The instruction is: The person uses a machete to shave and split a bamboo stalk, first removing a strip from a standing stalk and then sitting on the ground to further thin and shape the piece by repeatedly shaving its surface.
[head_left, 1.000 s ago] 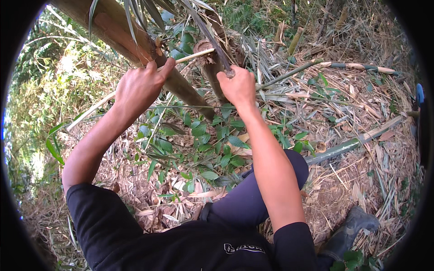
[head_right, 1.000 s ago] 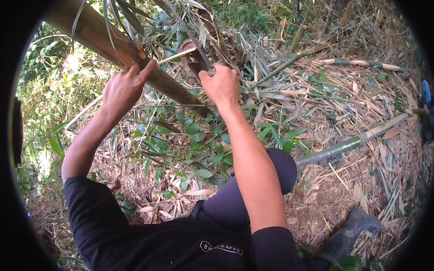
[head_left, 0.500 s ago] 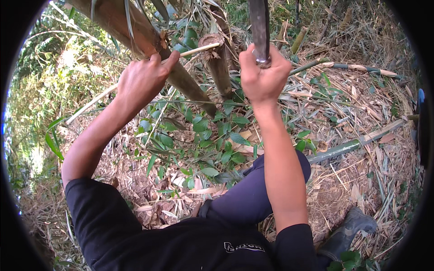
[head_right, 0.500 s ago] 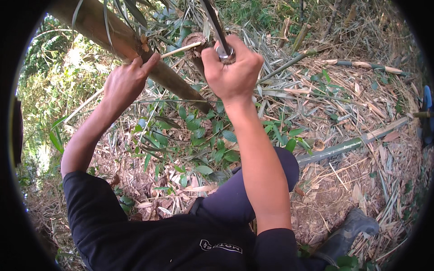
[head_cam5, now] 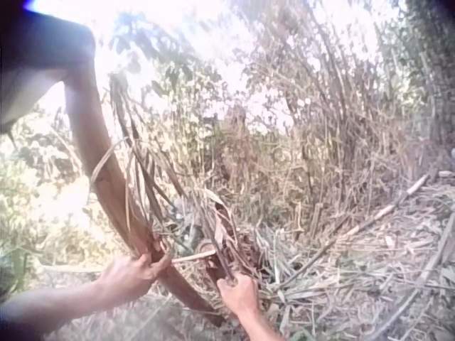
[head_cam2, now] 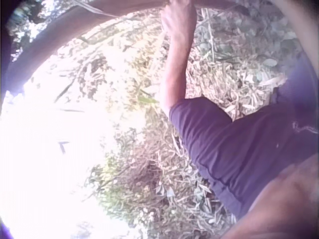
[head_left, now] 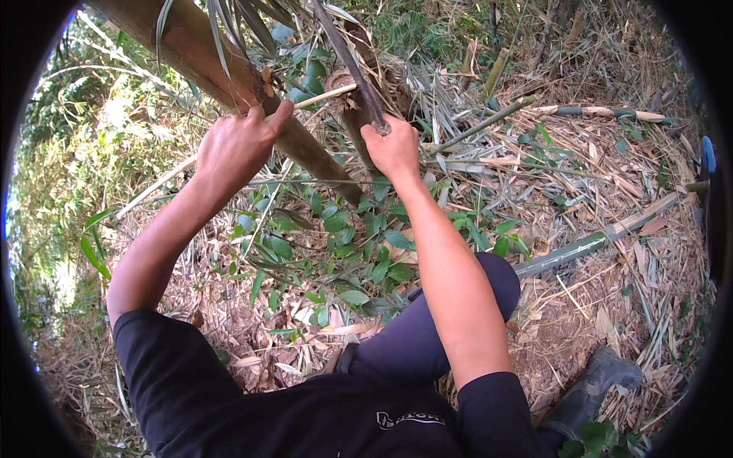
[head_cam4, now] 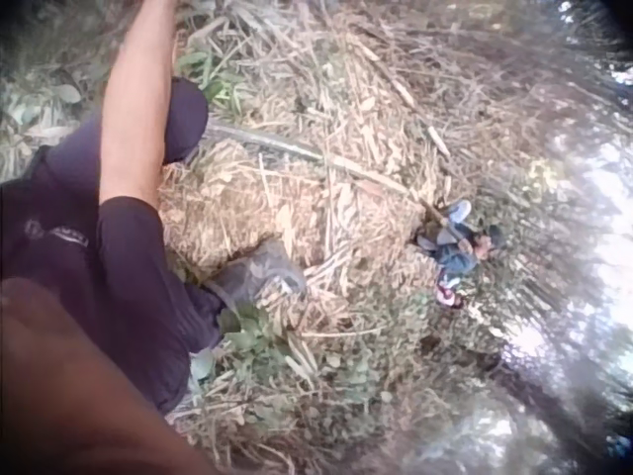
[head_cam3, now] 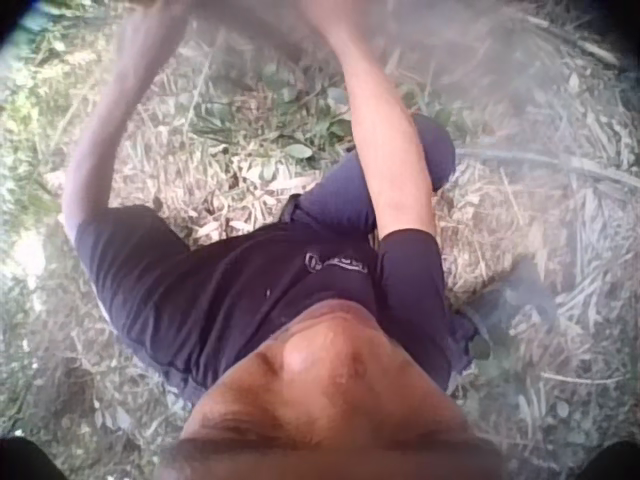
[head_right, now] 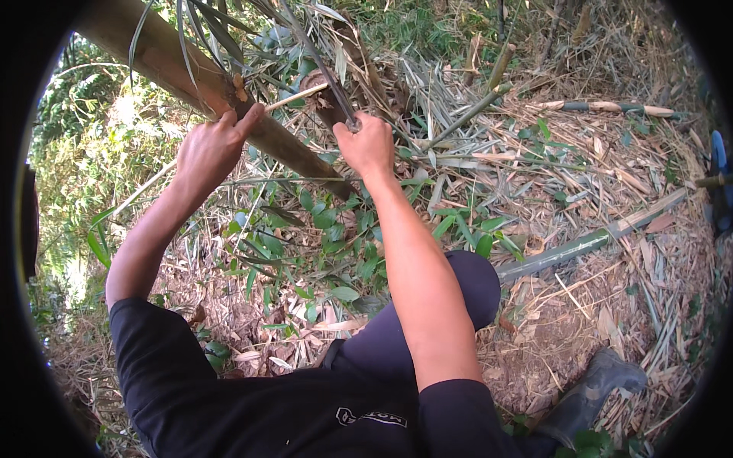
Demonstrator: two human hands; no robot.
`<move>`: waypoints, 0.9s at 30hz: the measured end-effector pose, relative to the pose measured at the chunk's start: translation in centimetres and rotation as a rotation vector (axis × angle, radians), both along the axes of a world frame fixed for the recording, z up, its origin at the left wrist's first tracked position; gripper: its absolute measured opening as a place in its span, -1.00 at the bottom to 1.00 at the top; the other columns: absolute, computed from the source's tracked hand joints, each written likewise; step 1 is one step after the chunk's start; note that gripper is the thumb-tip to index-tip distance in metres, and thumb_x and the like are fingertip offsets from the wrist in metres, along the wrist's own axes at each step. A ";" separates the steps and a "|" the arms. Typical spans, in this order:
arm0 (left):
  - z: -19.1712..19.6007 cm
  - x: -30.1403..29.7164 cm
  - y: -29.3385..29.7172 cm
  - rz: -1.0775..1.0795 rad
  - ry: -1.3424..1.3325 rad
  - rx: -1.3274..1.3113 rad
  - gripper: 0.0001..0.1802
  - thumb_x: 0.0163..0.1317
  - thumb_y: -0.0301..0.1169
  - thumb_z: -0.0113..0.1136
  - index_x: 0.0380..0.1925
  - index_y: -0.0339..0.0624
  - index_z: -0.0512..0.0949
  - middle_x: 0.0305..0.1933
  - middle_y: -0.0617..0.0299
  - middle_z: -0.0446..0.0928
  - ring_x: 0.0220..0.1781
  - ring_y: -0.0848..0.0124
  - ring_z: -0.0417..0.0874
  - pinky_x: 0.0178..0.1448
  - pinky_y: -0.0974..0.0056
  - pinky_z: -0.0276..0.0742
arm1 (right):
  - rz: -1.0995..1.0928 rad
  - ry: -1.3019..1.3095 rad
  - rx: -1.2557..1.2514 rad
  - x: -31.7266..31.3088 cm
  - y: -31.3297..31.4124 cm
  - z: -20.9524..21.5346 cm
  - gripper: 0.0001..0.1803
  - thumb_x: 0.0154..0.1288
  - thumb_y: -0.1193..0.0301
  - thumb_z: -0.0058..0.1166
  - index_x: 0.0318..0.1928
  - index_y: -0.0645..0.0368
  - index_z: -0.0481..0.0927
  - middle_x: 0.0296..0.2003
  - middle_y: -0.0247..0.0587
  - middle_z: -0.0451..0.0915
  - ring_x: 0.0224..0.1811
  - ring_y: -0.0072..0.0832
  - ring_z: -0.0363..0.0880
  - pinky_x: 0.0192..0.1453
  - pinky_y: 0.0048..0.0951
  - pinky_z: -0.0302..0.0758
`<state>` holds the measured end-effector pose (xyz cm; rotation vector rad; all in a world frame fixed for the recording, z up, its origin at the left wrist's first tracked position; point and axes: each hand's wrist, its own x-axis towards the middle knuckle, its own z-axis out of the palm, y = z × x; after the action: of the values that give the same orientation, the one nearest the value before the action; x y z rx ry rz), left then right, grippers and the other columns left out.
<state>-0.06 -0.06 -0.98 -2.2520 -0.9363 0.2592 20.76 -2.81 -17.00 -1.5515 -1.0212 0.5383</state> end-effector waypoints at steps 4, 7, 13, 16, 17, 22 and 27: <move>-0.2 -0.2 0.4 -0.007 0.011 -0.011 -0.36 0.21 -0.56 0.04 0.31 0.18 0.36 -0.34 0.06 0.56 -0.55 0.21 0.65 -0.58 0.13 0.55 | 0.025 -0.073 -0.150 0.2 -2.1 4.2 -0.66 0.08 0.19 0.18 -0.35 0.25 0.71 -0.53 0.10 0.66 -0.38 -0.03 0.69 -0.20 -0.13 0.58; -0.8 -1.2 0.3 -0.015 0.014 0.051 -0.36 0.20 -0.56 0.04 0.31 0.19 0.36 -0.33 0.07 0.56 -0.54 0.23 0.65 -0.60 0.14 0.53 | 0.022 -0.092 0.002 0.0 -4.8 8.8 -0.71 0.10 0.24 0.18 -0.49 0.26 0.64 -0.66 -0.04 0.59 -0.58 -0.18 0.63 -0.37 -0.22 0.53; -0.1 0.1 0.2 -0.005 0.011 -0.001 -0.36 0.20 -0.57 0.04 0.31 0.17 0.36 -0.32 0.05 0.56 -0.54 0.24 0.65 -0.59 0.14 0.55 | -0.093 -0.028 0.212 0.0 -3.6 7.0 -0.70 0.12 0.27 0.14 -0.43 0.32 0.64 -0.66 -0.11 0.61 -0.60 -0.31 0.64 -0.45 -0.29 0.54; -0.1 -0.6 0.9 -0.055 -0.035 0.021 -0.36 0.19 -0.57 0.05 0.29 0.17 0.36 -0.32 0.05 0.56 -0.54 0.20 0.65 -0.59 0.12 0.53 | 0.004 -0.118 -0.249 -0.3 -1.6 4.1 -0.66 0.13 0.23 0.15 -0.28 0.29 0.71 -0.33 0.20 0.68 -0.22 0.02 0.71 -0.07 -0.07 0.61; -0.3 -1.0 0.1 -0.053 -0.058 -0.015 -0.40 0.19 -0.55 0.04 0.26 0.17 0.39 -0.33 0.05 0.56 -0.53 0.15 0.65 -0.60 0.09 0.49 | 0.055 -0.043 -0.297 -0.8 -2.5 4.1 -0.64 0.14 0.23 0.15 -0.24 0.28 0.72 -0.23 0.27 0.68 -0.11 0.10 0.68 0.05 -0.02 0.59; 0.1 -0.8 0.7 -0.078 -0.117 -0.028 -0.59 0.26 -0.48 0.04 0.12 0.10 0.46 -0.42 0.07 0.58 -0.53 0.14 0.66 -0.57 0.06 0.48 | 0.041 -0.086 -0.323 -0.3 -3.0 6.2 -0.66 0.10 0.22 0.19 -0.27 0.27 0.71 -0.30 0.19 0.69 -0.17 0.08 0.69 -0.03 -0.08 0.61; 0.1 -0.3 0.4 -0.004 -0.305 -0.197 -0.79 0.35 -0.39 0.02 -0.05 0.10 0.50 -0.53 0.07 0.58 -0.66 0.07 0.58 -0.59 0.01 0.42 | -0.020 -0.036 0.065 -0.7 0.4 -1.8 -0.69 0.08 0.26 0.17 -0.28 0.24 0.69 -0.48 0.08 0.66 -0.39 0.00 0.66 -0.23 -0.18 0.57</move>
<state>-0.37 0.33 -0.85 -2.5219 -1.1029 0.0027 20.07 -2.36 -18.84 -1.5169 -1.0398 0.4608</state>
